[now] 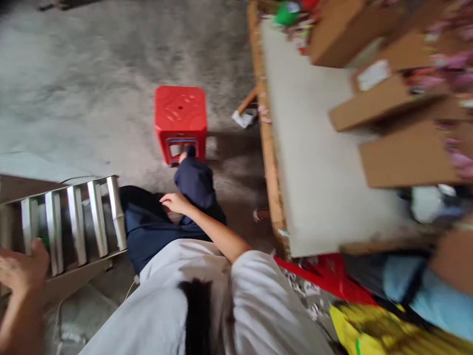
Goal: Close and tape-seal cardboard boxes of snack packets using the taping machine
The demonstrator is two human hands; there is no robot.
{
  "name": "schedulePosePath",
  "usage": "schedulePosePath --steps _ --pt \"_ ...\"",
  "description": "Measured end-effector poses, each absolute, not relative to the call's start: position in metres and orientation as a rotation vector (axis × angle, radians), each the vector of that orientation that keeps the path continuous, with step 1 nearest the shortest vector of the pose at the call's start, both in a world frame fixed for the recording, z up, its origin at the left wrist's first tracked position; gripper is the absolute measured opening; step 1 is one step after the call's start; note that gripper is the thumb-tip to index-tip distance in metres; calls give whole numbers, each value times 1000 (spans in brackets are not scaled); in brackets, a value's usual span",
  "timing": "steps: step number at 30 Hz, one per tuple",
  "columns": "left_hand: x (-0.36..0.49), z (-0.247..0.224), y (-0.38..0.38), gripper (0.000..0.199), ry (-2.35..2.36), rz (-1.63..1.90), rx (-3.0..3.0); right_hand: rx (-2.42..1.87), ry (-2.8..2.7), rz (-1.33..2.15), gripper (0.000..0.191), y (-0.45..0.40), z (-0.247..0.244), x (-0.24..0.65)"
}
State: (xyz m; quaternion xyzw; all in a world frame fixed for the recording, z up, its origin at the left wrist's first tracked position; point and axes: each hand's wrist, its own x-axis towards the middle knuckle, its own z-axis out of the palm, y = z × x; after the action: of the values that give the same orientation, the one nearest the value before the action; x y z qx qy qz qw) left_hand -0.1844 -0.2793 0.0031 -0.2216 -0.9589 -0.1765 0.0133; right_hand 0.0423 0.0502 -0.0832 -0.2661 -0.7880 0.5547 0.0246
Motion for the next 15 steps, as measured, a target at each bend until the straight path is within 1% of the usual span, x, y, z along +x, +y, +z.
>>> schedulePosePath --steps 1,3,5,8,15 --pt "-159 -19 -259 93 -2892 -645 -728 -829 -2441 1704 15 56 -83 42" --pt "-110 -55 -225 88 -2883 -800 -843 -833 -2453 1686 14 63 -83 45" --pt "-74 -74 -198 84 -2960 -830 -946 -824 -2467 1675 14 63 -83 51" --pt "-58 -79 -180 82 -3015 -762 -968 -785 -2483 1668 14 60 -82 58" --pt "-63 -74 -184 80 -3021 -795 -985 -707 -2437 1657 12 56 -72 78"
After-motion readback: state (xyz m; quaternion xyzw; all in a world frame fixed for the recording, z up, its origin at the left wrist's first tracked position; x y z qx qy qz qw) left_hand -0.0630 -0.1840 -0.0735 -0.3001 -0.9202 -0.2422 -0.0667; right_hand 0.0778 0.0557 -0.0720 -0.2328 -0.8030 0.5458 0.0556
